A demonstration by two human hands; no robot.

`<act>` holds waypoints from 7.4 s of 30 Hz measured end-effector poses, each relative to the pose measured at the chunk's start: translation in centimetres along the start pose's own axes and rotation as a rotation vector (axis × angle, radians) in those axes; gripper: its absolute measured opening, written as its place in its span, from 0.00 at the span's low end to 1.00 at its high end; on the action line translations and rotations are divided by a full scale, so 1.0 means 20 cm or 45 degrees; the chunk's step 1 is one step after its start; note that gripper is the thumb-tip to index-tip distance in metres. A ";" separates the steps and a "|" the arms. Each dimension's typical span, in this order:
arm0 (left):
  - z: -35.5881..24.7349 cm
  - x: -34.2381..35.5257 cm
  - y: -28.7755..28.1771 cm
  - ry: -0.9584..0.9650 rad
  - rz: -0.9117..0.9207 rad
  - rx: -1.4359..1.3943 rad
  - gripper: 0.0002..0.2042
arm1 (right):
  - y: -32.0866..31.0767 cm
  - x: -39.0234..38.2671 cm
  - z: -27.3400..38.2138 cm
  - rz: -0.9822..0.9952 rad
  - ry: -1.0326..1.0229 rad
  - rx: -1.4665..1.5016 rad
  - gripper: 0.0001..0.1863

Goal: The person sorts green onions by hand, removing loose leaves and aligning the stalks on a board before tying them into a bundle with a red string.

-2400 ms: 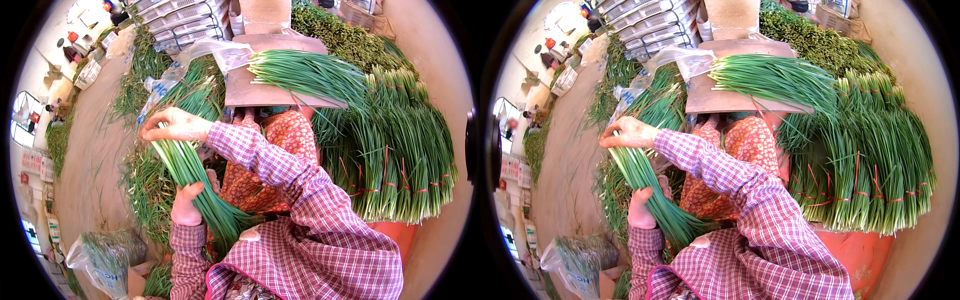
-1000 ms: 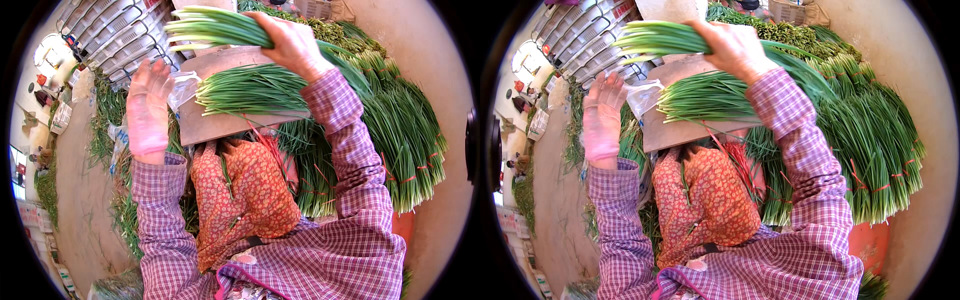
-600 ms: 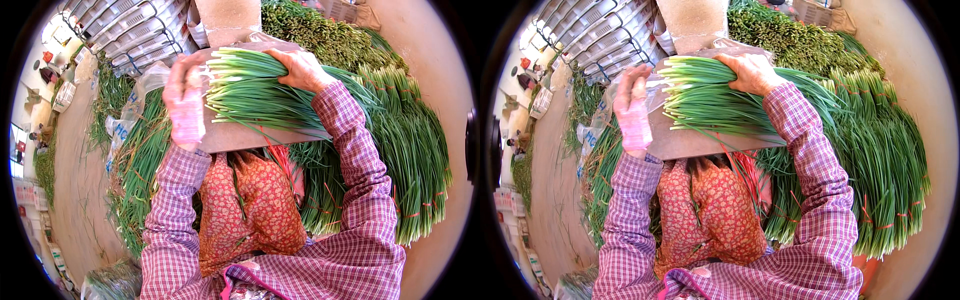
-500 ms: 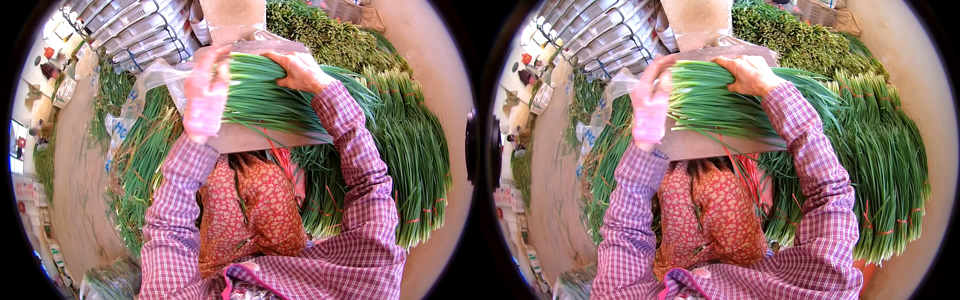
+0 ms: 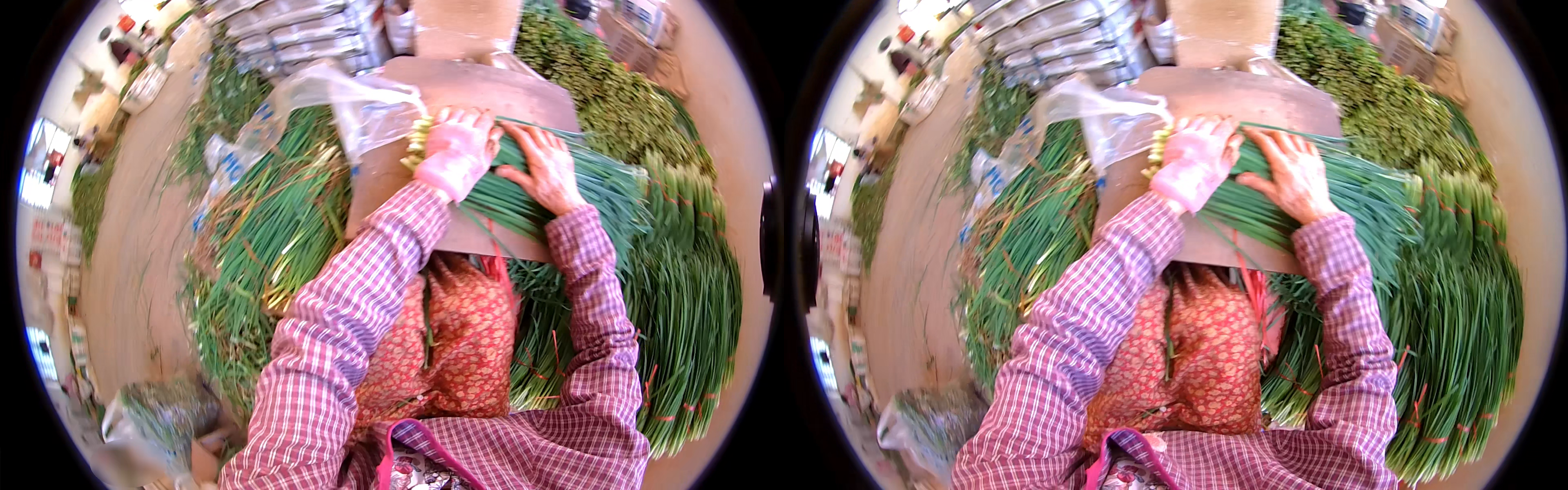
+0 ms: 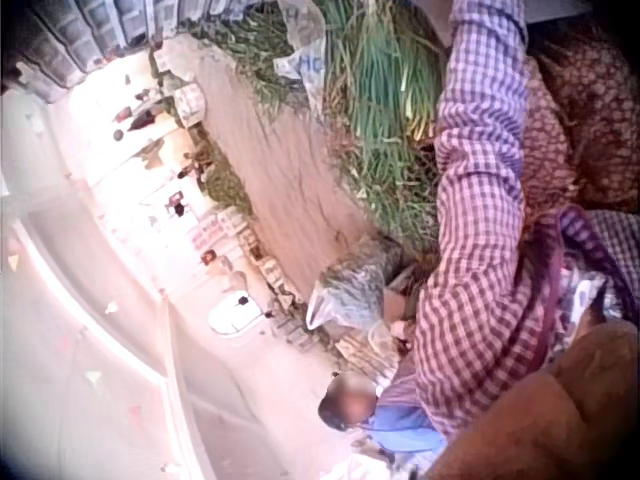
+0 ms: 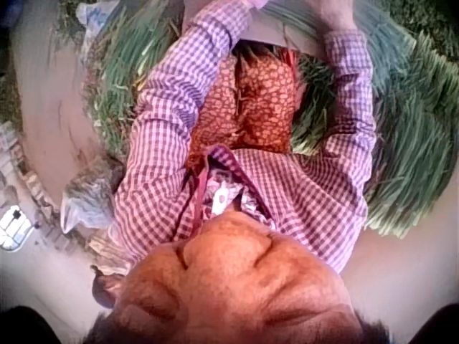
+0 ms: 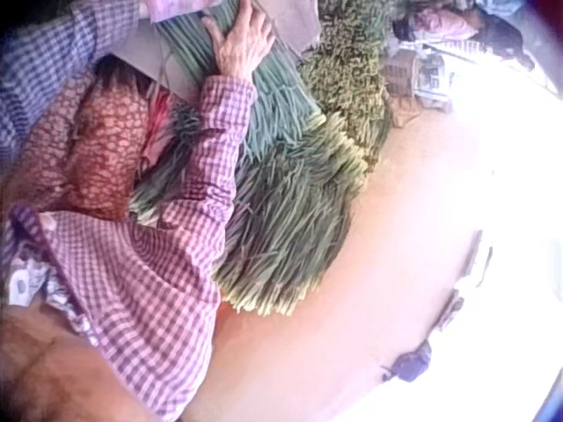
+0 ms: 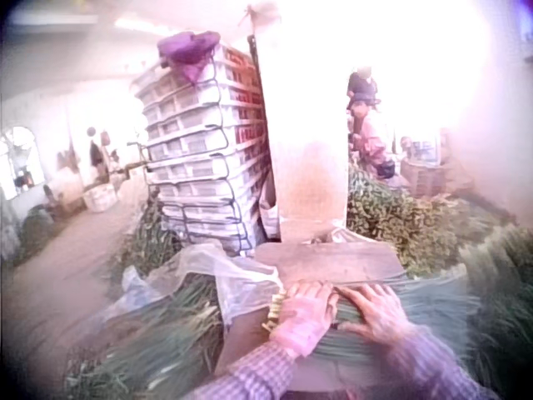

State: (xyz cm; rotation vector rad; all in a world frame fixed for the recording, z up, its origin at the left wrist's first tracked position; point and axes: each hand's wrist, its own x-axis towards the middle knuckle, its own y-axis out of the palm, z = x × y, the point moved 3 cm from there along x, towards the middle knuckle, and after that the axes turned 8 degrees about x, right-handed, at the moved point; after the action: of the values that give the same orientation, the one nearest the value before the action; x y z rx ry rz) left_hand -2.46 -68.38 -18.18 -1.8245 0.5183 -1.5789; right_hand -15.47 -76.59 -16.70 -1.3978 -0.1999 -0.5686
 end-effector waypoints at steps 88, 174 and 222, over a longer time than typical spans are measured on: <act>0.62 -1.57 -2.11 -1.402 -0.743 -1.330 0.23 | 0.44 -0.29 2.39 0.858 -0.285 2.028 0.35; 0.36 -1.82 -1.94 -1.741 -0.532 -1.255 0.27 | 0.23 -0.02 2.37 0.324 -0.299 1.649 0.15; 0.38 -1.85 -2.07 -1.880 -0.125 -1.245 0.18 | 0.25 0.09 2.32 -0.295 -1.001 0.683 0.08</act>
State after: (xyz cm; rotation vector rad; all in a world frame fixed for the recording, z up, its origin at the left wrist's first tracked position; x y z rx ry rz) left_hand -7.25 -12.51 -15.93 -3.0551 0.4364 0.4335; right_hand -2.36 -31.99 -11.74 -1.0087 -1.0754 -0.0998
